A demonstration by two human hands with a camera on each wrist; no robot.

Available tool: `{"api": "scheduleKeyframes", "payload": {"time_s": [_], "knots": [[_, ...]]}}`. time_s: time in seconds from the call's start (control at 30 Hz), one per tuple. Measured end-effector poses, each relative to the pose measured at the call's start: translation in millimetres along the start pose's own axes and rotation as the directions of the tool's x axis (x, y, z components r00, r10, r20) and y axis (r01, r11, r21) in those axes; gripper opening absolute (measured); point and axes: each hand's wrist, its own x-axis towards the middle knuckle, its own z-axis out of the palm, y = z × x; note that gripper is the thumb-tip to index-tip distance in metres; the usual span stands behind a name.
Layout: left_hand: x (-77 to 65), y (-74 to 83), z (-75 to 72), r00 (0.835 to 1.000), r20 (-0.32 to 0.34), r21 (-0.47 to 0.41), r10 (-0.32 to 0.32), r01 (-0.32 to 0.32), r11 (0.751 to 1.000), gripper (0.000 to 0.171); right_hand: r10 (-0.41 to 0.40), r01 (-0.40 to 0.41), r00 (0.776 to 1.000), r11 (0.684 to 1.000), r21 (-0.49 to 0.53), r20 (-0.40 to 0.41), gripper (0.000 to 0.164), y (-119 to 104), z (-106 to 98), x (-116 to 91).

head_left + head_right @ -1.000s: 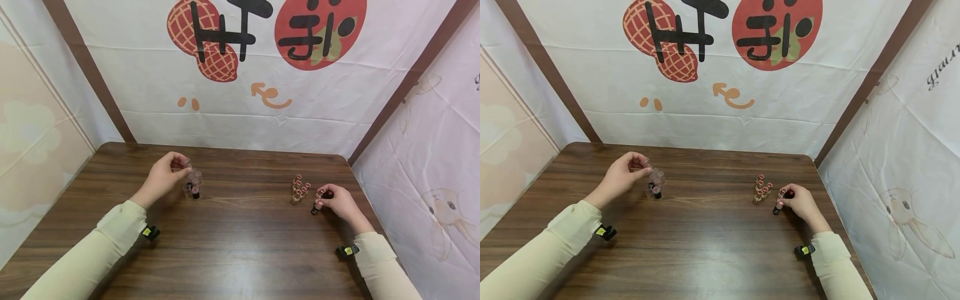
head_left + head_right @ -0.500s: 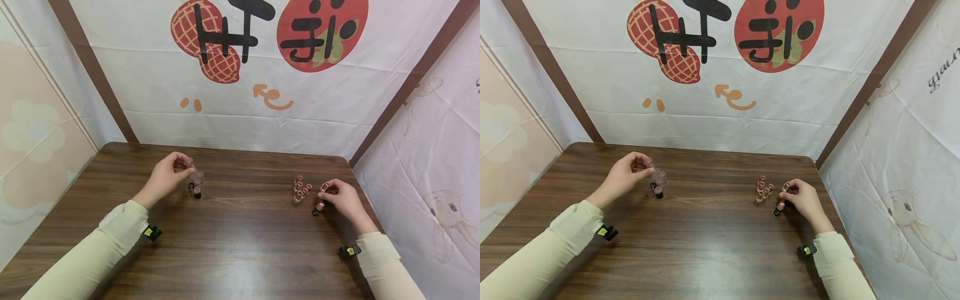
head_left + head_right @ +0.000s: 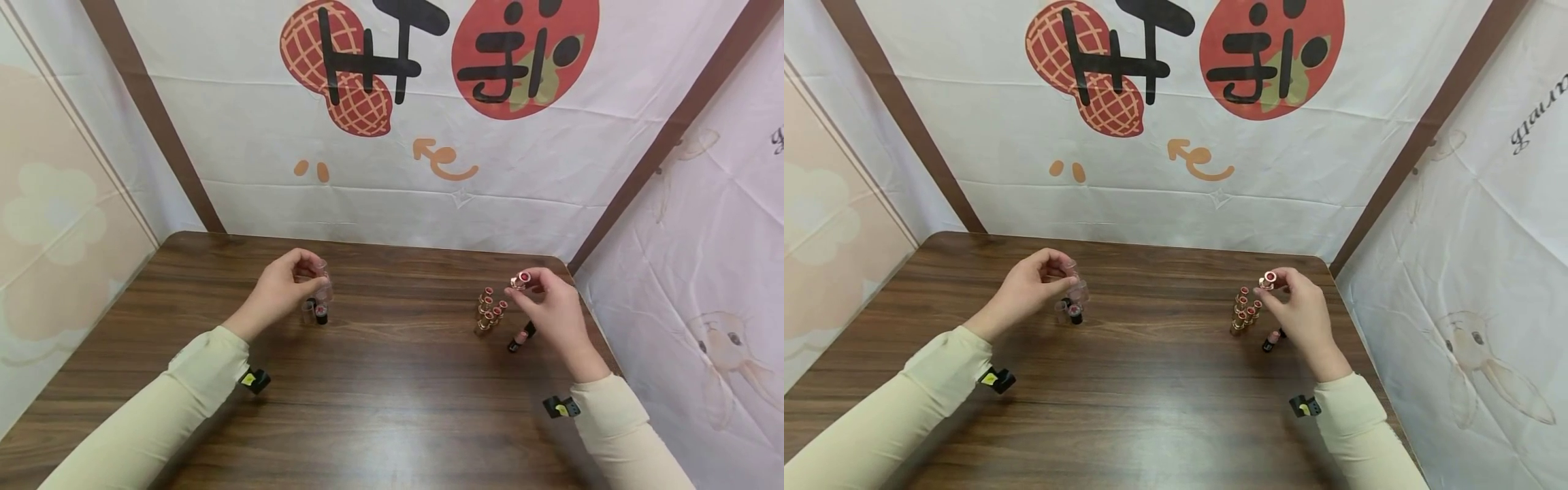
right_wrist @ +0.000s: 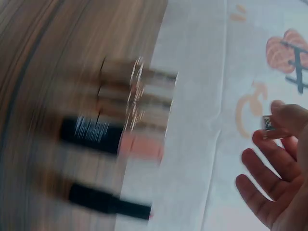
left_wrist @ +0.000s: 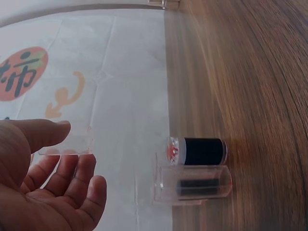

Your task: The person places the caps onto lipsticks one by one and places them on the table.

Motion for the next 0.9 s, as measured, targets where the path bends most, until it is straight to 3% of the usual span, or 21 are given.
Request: {"api": "scheduleKeyframes", "payload": {"time_s": [0.13,0.27,0.43,0.67,0.9], "knots": [[0.3,6.6,1.4,1.0,0.023,-0.023,-0.008,0.009,1.0,0.032,-0.003,0.002,1.0,0.993,0.115,0.006,0.021,-17,14,0],[-0.8,13.7,3.5,0.999,0.043,-0.065,0.004,-0.001,0.998,0.03,0.07,-0.085,0.995,0.971,0.223,0.074,0.018,-31,27,-3],[-4.5,29.9,6.6,0.996,0.073,-0.096,0.042,-0.035,0.995,0.029,0.14,-0.18,0.977,0.945,0.273,0.159,0.022,-41,45,-5],[-4.6,57.8,11.1,0.989,0.097,-0.094,0.108,-0.099,0.991,0.028,0.251,-0.342,0.931,0.854,0.393,0.265,0.023,-57,66,-4],[-2.6,71.9,16.4,0.985,0.093,-0.115,0.142,-0.131,0.985,0.027,0.243,-0.396,0.904,0.787,0.474,0.351,0.024,-73,94,-7]]}}
